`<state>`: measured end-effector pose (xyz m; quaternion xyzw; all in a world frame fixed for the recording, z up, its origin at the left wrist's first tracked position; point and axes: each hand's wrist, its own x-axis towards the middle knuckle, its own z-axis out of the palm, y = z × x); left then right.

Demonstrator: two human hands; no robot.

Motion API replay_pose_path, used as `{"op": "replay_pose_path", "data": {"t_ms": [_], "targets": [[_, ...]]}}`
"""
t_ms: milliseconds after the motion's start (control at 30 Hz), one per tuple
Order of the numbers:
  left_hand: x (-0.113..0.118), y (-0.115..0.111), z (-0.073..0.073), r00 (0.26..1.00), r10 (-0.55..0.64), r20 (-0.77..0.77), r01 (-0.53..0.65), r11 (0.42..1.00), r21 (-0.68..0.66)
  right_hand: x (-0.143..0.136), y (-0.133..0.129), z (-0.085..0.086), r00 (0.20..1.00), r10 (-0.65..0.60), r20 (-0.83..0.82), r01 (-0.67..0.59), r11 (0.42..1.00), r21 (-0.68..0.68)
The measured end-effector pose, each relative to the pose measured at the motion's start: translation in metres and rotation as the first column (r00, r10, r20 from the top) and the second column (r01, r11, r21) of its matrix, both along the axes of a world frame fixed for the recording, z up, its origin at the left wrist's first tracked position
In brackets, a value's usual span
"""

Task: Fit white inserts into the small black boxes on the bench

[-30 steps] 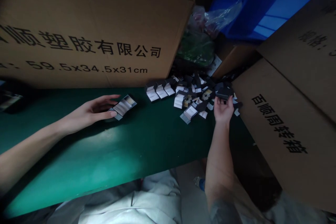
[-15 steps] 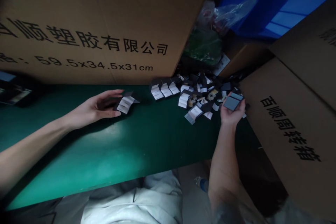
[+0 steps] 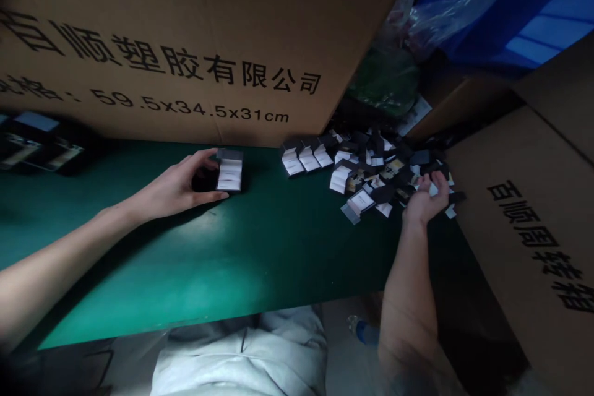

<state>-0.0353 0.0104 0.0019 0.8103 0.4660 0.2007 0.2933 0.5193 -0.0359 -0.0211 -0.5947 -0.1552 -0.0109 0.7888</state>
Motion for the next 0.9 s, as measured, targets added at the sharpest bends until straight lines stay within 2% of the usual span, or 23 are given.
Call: {"op": "replay_pose_path", "data": {"t_ms": [133, 233, 300, 367, 400, 467, 533, 567, 600, 667, 700, 767, 833, 900], "targets": [[0.002, -0.002, 0.0, 1.0, -0.001, -0.002, 0.001, 1.0, -0.008, -0.012, 0.002, 0.004, 0.974, -0.075, 0.216, 0.081, 0.997, -0.016], [0.002, -0.003, 0.0, 1.0, -0.014, -0.003, 0.014, 1.0, 0.009, -0.022, 0.004, 0.017, 0.941, -0.141, 0.306, 0.146, 0.989, 0.005], [0.002, -0.003, 0.0, 1.0, -0.023, -0.006, 0.023, 1.0, 0.013, -0.038, 0.005, 0.029, 0.931, -0.136, 0.338, 0.139, 0.99, 0.014], [0.002, -0.003, 0.0, 1.0, -0.024, -0.005, 0.024, 1.0, 0.016, -0.068, 0.004, 0.042, 0.912, -0.064, 0.405, 0.061, 0.998, 0.019], [0.002, -0.003, -0.001, 1.0, -0.024, 0.0, 0.024, 0.999, 0.023, -0.088, 0.004, 0.047, 0.886, 0.047, 0.461, -0.058, 0.998, 0.011], [0.003, -0.002, -0.002, 0.999, -0.032, 0.025, 0.031, 0.999, 0.044, -0.14, 0.002, 0.055, 0.852, 0.161, 0.498, -0.212, 0.976, 0.048], [0.003, -0.002, -0.003, 0.998, -0.043, 0.056, 0.04, 0.998, 0.055, -0.197, 0.001, 0.055, 0.78, 0.378, 0.498, -0.385, 0.918, -0.093], [0.002, -0.002, -0.004, 0.997, -0.043, 0.065, 0.039, 0.998, 0.056, -0.225, 0.0, 0.053, 0.707, 0.506, 0.494, -0.479, 0.856, -0.194], [0.002, -0.001, -0.004, 0.997, -0.04, 0.067, 0.036, 0.998, 0.055, -0.252, 0.001, 0.048, 0.597, 0.655, 0.463, -0.586, 0.75, -0.307], [0.002, -0.001, -0.005, 0.998, -0.023, 0.059, 0.02, 0.998, 0.055, -0.295, 0.003, 0.034, 0.417, 0.823, 0.386, -0.724, 0.558, -0.406], [0.002, 0.0, -0.006, 0.999, -0.015, 0.051, 0.012, 0.998, 0.056, -0.311, 0.005, 0.025, 0.373, 0.856, 0.359, -0.755, 0.505, -0.419], [0.002, 0.0, -0.005, 0.999, -0.005, 0.043, 0.003, 0.999, 0.054, -0.331, 0.01, 0.008, 0.407, 0.857, 0.316, -0.771, 0.508, -0.384], [0.002, 0.0, -0.004, 0.999, -0.001, 0.042, -0.001, 0.999, 0.048, -0.338, 0.015, -0.005, 0.461, 0.855, 0.238, -0.776, 0.519, -0.36], [0.002, -0.001, -0.003, 0.999, 0.004, 0.038, -0.005, 0.999, 0.04, -0.338, 0.019, -0.012, 0.443, 0.888, 0.121, -0.813, 0.455, -0.362]]}}
